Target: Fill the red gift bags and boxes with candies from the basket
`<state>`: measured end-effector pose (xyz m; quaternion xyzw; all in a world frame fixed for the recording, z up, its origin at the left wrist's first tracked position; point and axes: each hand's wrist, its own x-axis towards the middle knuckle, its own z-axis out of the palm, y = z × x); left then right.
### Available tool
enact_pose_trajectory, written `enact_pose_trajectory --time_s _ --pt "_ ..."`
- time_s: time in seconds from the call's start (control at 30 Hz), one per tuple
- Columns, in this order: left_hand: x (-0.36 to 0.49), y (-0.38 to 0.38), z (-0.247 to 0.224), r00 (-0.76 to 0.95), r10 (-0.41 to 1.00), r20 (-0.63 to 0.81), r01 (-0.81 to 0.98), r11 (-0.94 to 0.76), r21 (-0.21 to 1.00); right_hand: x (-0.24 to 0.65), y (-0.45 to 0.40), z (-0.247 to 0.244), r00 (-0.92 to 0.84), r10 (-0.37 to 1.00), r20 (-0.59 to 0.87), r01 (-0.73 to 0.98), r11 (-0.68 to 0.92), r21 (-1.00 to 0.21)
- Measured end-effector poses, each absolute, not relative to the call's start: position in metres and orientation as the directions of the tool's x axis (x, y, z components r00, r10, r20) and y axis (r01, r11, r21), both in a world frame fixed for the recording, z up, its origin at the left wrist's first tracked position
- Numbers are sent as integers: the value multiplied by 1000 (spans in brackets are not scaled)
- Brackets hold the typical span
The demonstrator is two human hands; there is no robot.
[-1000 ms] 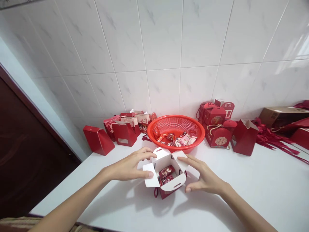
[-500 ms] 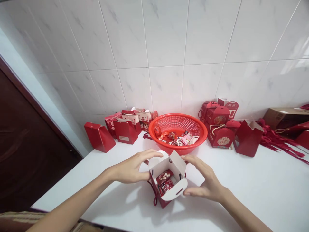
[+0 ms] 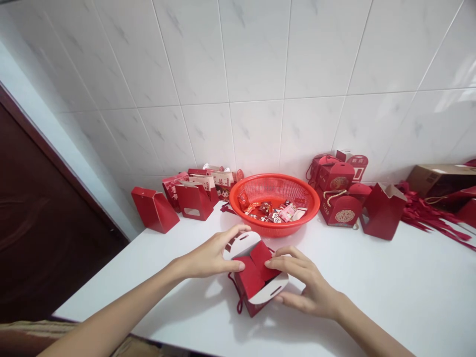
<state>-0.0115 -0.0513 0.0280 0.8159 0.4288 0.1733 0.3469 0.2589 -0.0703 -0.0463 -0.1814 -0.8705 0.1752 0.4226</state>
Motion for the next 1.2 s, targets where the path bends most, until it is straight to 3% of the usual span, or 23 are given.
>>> enact_pose_trajectory --time_s 0.37,0.53,0.67,0.87,1.2 --pt "2 -56 22 691 723 -16 541 -503 674 253 -72 -49 -368 658 657 282 753 -595" --pt "10 -62 17 652 758 8 580 -505 639 253 -68 -52 -360 808 467 289 573 -767" --pt "14 -62 12 645 764 16 583 -506 636 255 -64 -58 -442 838 320 256 460 -851" --pt "10 -54 12 633 773 42 562 -496 662 257 -59 -58 -368 868 334 307 452 -837" --pt "5 -51 13 421 899 -123 685 -226 693 266 -50 -48 -252 944 215 -149 182 -972"
